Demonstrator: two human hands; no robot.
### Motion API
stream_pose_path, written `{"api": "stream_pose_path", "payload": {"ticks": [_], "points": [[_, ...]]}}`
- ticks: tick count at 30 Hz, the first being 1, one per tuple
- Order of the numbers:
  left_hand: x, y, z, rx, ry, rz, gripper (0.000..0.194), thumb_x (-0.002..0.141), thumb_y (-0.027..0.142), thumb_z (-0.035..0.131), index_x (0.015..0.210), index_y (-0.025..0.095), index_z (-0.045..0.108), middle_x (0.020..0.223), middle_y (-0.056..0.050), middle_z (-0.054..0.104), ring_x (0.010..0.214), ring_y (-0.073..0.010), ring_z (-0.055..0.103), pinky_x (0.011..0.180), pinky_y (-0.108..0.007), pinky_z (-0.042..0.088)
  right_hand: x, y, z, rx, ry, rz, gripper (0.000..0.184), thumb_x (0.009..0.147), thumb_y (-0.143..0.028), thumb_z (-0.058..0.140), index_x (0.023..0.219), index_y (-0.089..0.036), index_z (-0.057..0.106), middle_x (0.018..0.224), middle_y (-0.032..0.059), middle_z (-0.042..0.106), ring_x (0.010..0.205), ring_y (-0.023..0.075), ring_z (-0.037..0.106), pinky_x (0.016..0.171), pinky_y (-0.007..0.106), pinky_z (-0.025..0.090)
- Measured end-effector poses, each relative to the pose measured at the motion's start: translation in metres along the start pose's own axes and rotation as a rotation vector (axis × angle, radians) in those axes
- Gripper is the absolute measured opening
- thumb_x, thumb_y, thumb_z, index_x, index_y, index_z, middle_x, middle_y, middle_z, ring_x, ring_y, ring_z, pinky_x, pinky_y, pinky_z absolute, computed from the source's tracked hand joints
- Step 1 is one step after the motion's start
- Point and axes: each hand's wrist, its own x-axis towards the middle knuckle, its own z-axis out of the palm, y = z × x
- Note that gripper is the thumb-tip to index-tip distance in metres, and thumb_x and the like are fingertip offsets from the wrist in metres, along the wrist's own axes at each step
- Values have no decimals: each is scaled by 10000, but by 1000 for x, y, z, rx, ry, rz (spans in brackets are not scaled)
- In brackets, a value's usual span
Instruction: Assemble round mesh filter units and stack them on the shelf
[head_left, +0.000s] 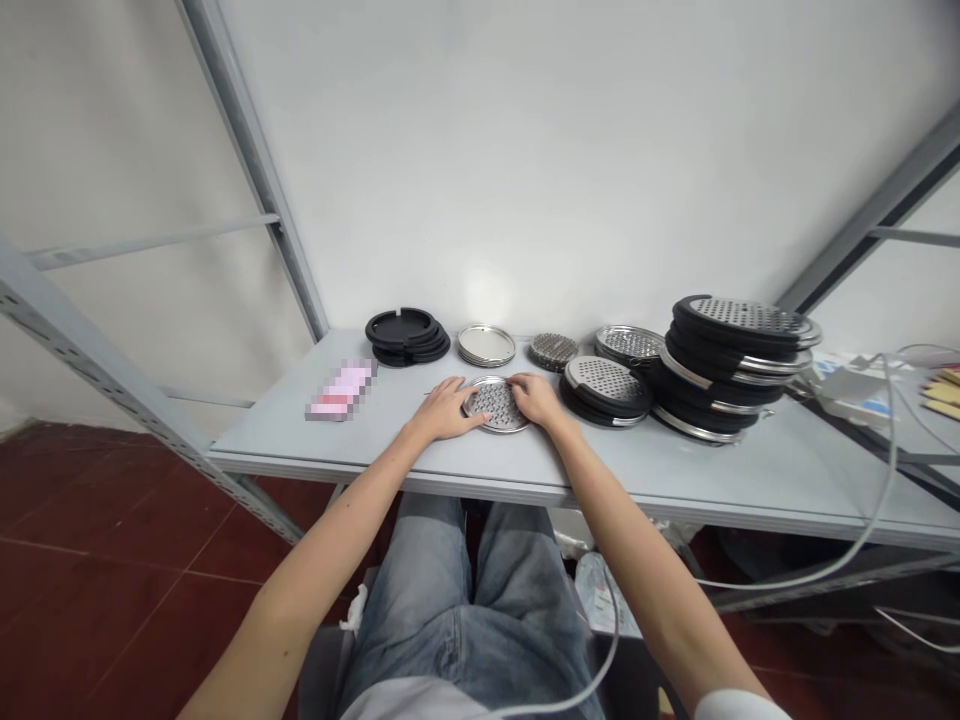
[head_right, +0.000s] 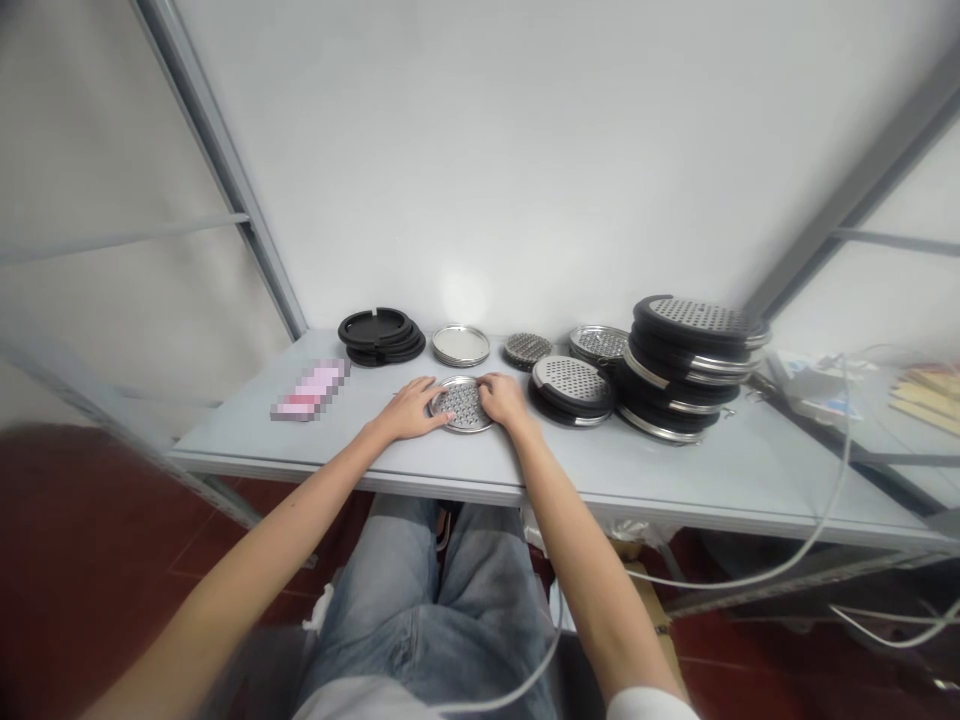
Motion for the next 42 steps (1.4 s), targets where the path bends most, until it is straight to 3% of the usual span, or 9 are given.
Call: {"api": "stream_pose_path", "payload": {"ticks": [5,12,20,42], "points": [[1,0,-1,-3,7,-12,743,780,730,540,1333,235,550,1460,-142,454,1374,-359,370,1124,-510,310,0,0,0,-6,0,-3,338,871,-162,439,1054,-148,723,1159,100,698,1098,228,616,1009,308,414],[1,-1,-5,14,-68,-13,1040,550,837,651,1386,236,499,1508,-163,392,1401,-388,324,1135,-524,287,2,4,3,8,-18,-17,360,888,-177,399,1059,-132,713,1153,113,690,1101,225,602,1013,307,399],[-2,6,-12,61,-119,-69,1047,579,867,591,1424,267,442,1538,-125,361,1425,-338,305,1149,-472,281,4,14,9,30,-6,-69,377,874,-163,387,1055,-117,714,1244,132,629,1192,228,539,1087,324,338],[-2,4,-13,41,-116,-62,1053,543,854,632,1401,261,490,1516,-109,405,1413,-332,335,1151,-430,294,-2,1,1,112,10,-10,312,889,-227,452,916,-150,753,1119,96,696,1027,208,631,947,266,434]]}}
